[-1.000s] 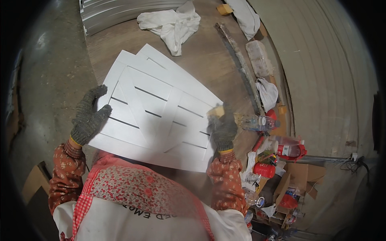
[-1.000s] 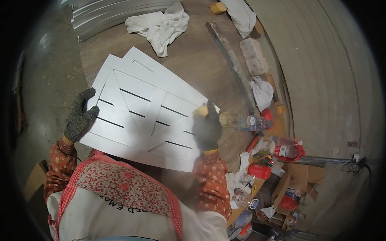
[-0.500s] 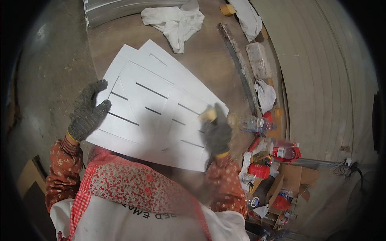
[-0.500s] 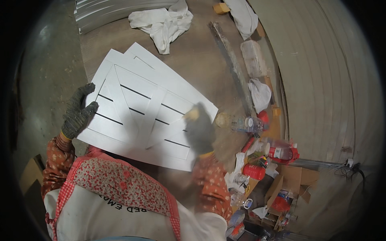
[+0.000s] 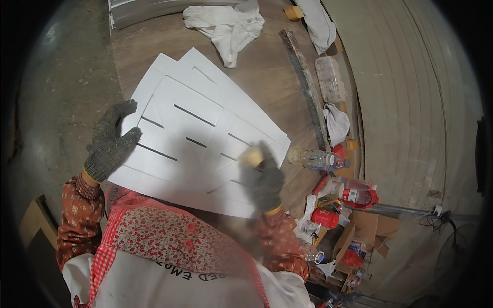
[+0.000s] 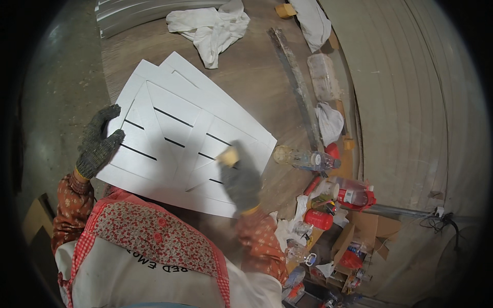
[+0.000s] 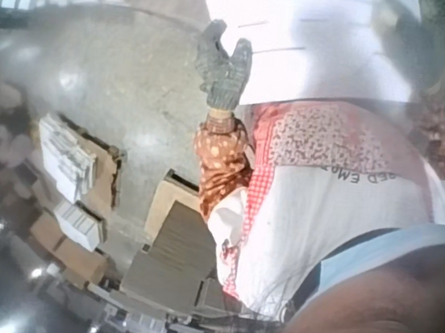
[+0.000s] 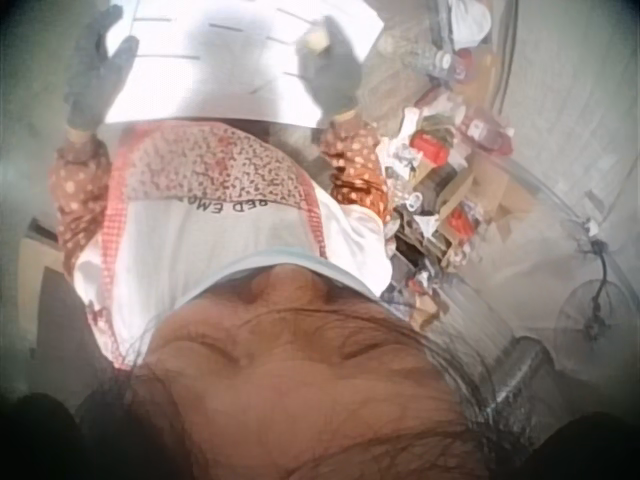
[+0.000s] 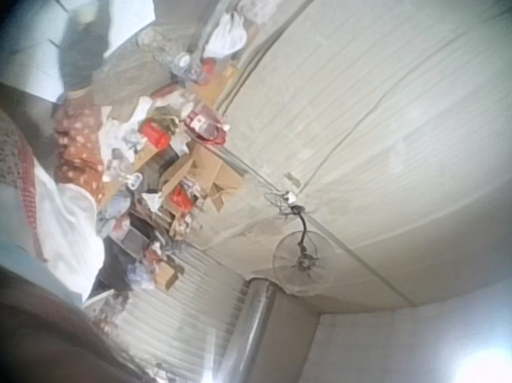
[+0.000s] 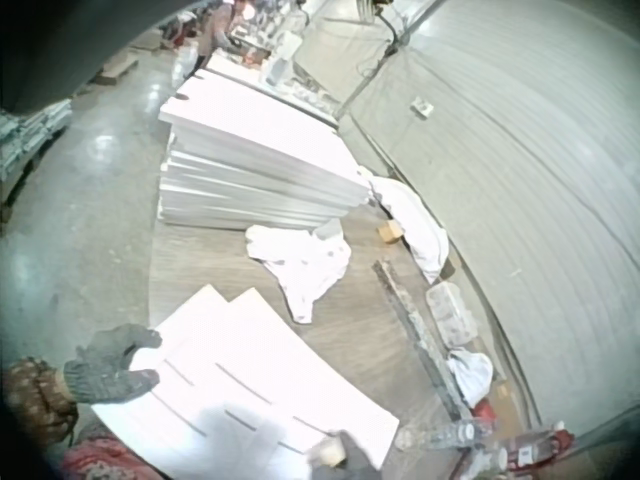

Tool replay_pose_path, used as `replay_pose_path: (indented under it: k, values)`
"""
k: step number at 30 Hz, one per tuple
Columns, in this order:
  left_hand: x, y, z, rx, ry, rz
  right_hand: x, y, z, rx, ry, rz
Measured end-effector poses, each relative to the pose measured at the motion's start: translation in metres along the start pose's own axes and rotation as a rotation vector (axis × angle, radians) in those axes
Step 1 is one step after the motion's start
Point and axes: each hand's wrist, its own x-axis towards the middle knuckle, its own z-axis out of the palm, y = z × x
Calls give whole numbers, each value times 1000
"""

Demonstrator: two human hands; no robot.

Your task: The person sands white wooden panels using a sanding block, wipes them with a cloth, applies wood filler with a putty knife, and sands the surface again.

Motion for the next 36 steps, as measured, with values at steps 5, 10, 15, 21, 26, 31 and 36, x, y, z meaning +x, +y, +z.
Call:
replay_pose_path:
  k: [5,10,15,21,26,31,36]
  values:
    - [-1,0,1,-80,7,-17,8,16,2,-252,83,-155]
    - [-1,-6,5,-149,16,-11,35,65,-23,478,312,265]
    - [-1,0,3,-92,2,-42,19,130,-54,928,298,426]
    - [-1,-3,1,-76,-2,-35,27,90,-69,1090,141,699]
    - [-1,-6,5,-84,4,-40,29,110,-59,1152,106,707]
    - [-1,-1,3,-37,-10,-67,29,88,-50,762,283,439]
    - [-1,-4,4,-73,6,-25,36,103,-59,180,207,301]
